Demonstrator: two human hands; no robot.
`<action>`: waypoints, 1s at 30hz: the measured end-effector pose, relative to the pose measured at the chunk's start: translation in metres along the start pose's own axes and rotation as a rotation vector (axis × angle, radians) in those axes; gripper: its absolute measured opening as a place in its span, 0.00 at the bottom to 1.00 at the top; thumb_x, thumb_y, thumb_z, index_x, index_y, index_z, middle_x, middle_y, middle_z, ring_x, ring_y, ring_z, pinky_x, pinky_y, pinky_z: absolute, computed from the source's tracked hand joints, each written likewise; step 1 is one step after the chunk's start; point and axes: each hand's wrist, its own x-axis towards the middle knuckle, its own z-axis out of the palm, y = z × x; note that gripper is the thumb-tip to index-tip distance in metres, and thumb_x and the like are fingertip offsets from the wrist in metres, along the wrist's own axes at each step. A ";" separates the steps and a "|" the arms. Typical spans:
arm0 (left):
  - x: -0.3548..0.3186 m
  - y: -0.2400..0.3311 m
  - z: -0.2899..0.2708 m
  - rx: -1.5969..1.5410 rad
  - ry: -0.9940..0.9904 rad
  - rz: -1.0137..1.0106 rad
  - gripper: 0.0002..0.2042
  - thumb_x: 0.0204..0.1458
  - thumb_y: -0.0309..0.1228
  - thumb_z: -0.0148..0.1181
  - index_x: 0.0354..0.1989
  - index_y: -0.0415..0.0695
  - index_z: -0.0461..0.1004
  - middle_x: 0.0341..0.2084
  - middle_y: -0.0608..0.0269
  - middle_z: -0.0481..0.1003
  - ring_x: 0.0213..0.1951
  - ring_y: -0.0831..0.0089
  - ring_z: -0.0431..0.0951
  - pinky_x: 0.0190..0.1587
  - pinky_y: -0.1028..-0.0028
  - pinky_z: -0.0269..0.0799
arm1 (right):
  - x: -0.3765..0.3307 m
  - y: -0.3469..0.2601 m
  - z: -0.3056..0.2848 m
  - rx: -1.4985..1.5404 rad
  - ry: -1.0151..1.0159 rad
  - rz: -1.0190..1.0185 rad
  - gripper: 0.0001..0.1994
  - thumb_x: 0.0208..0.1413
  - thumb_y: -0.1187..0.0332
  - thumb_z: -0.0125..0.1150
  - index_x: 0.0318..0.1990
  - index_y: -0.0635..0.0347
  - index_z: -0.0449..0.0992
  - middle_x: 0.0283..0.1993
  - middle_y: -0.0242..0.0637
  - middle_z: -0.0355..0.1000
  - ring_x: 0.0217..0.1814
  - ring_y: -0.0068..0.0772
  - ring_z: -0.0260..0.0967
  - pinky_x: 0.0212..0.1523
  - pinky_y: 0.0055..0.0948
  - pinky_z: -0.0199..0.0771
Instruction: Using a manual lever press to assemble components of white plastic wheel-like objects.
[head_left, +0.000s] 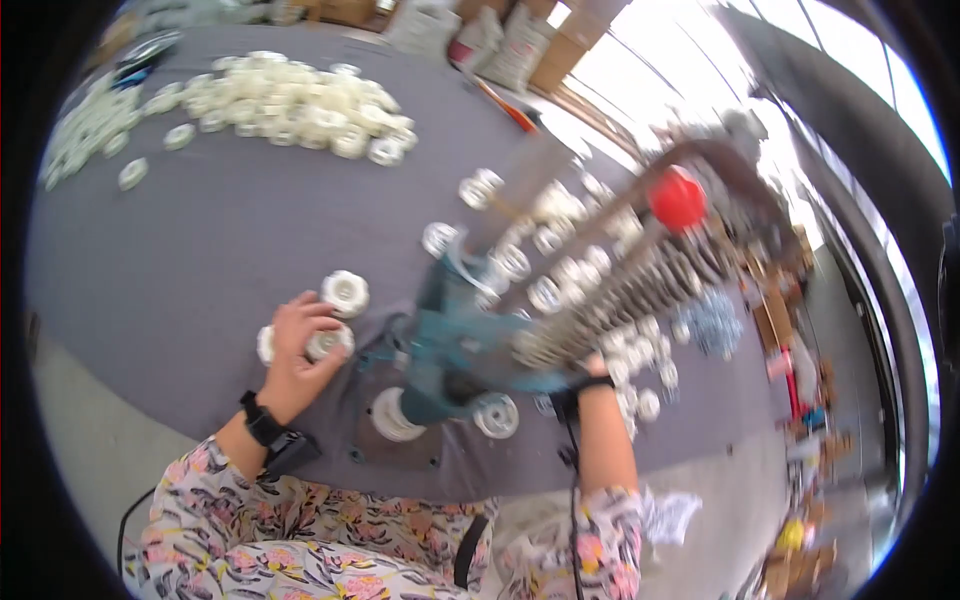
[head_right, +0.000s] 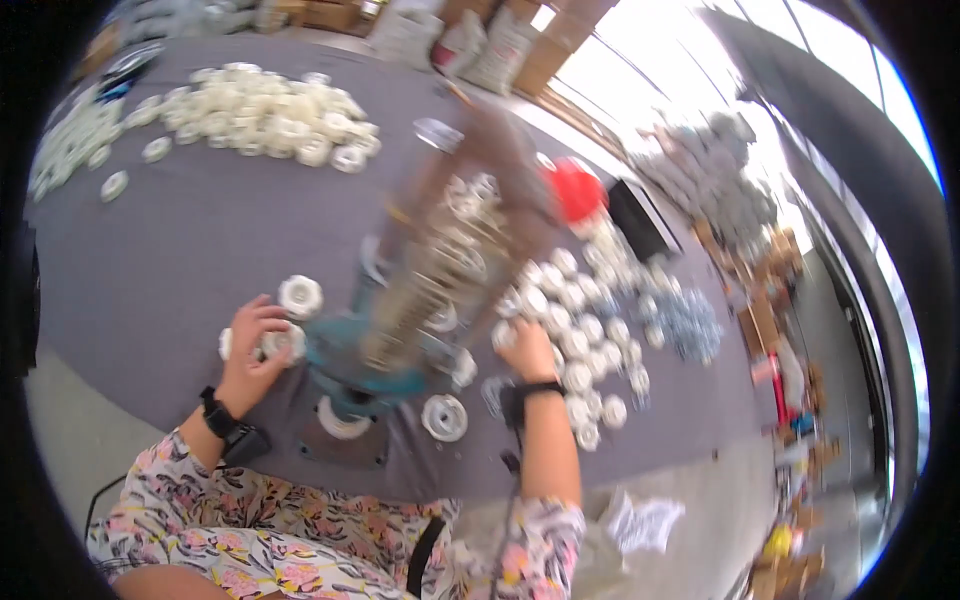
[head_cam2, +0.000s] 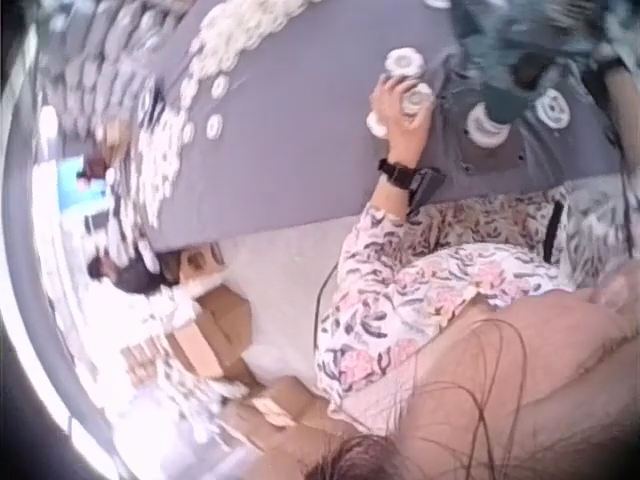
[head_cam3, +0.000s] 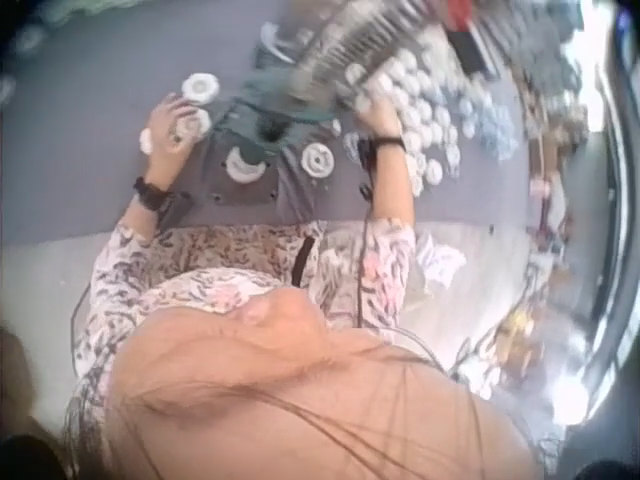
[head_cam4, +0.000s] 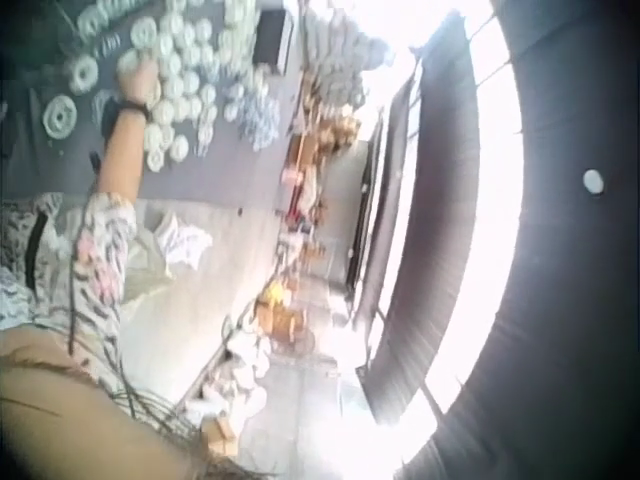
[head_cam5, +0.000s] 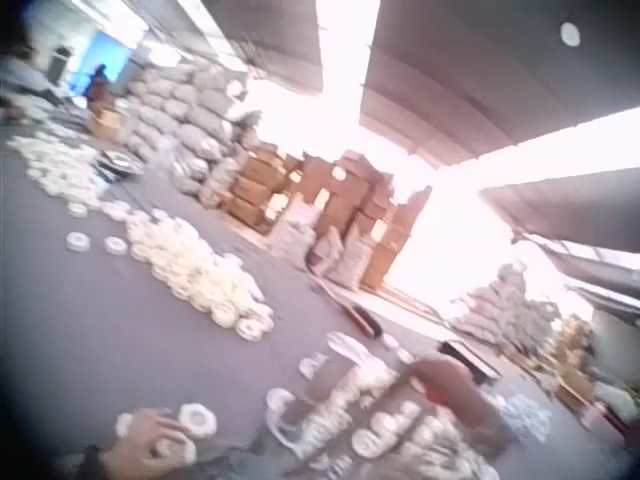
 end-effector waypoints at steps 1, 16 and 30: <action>-0.002 -0.001 -0.001 0.002 0.004 0.000 0.12 0.40 0.28 0.60 0.35 0.46 0.71 0.44 0.59 0.71 0.55 0.54 0.63 0.57 0.57 0.55 | -0.009 -0.012 -0.007 -0.260 -0.100 -0.103 0.24 0.34 0.66 0.66 0.44 0.61 0.72 0.40 0.51 0.69 0.46 0.51 0.66 0.48 0.43 0.68; -0.014 -0.010 0.020 -0.039 0.032 -0.095 0.07 0.48 0.38 0.57 0.32 0.51 0.71 0.41 0.68 0.69 0.59 0.61 0.60 0.59 0.48 0.46 | 0.137 -0.064 0.151 -0.684 -0.251 -0.789 0.25 0.46 0.55 0.60 0.48 0.62 0.71 0.52 0.46 0.68 0.51 0.46 0.67 0.50 0.42 0.67; -0.010 -0.027 0.026 -0.114 0.011 -0.034 0.08 0.46 0.38 0.57 0.28 0.49 0.74 0.38 0.63 0.71 0.52 0.65 0.66 0.57 0.46 0.46 | 0.121 -0.105 0.103 -1.123 -0.183 -0.947 0.30 0.46 0.48 0.57 0.52 0.60 0.69 0.57 0.48 0.63 0.57 0.43 0.62 0.52 0.45 0.64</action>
